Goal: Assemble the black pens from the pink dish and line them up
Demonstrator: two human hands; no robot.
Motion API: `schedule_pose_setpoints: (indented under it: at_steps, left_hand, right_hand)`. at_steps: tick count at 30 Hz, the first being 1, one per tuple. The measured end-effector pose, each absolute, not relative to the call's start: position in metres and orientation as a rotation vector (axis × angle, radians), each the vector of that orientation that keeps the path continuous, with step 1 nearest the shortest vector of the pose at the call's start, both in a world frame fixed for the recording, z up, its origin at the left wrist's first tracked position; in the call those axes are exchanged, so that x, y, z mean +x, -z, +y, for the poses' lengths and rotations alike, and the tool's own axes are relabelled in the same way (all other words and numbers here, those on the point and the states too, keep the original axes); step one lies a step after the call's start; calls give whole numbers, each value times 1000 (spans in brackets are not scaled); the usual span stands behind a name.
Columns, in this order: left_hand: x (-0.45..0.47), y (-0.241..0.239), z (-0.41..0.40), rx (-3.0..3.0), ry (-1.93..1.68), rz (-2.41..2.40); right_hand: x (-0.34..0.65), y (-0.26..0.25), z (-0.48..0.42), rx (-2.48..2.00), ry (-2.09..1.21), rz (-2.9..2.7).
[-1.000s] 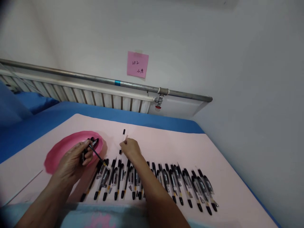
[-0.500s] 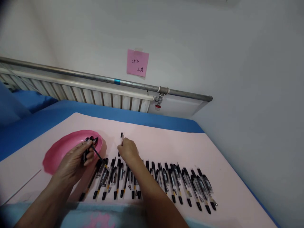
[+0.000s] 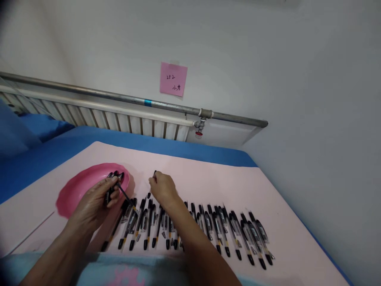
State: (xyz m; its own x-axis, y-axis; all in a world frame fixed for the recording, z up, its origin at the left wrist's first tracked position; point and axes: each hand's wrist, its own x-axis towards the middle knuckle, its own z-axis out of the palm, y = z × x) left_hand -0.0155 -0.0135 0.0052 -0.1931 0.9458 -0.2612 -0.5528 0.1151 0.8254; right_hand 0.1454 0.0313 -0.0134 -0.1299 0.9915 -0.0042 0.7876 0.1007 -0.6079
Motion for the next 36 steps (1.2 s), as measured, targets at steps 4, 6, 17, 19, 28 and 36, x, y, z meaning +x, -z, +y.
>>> schedule_pose_setpoints:
  at_steps: [4,6,17,19,28,36]
  left_hand:
    - [-13,-3,-15,534,-1452,1015]
    - [-11,-3,-15,544,-1455,999]
    - [-11,-3,-16,515,-1466,999]
    - [-10,-4,-16,514,-1443,989]
    - [-6,-5,-19,502,-1279,1005]
    - [-7,-6,-18,482,-1263,1023]
  right_hand:
    - [141,-14,6,-1394,-1190,-2016]
    - [138,-22,-3,-1283,-1407,-1934]
    - [147,-14,8,-1479,-1446,-1636]
    - [157,-2,21,-1665,-1197,-1578]
    - [163,41,53,-1867,-943,-1674]
    - [156,37,50,-1863,-816,-1831]
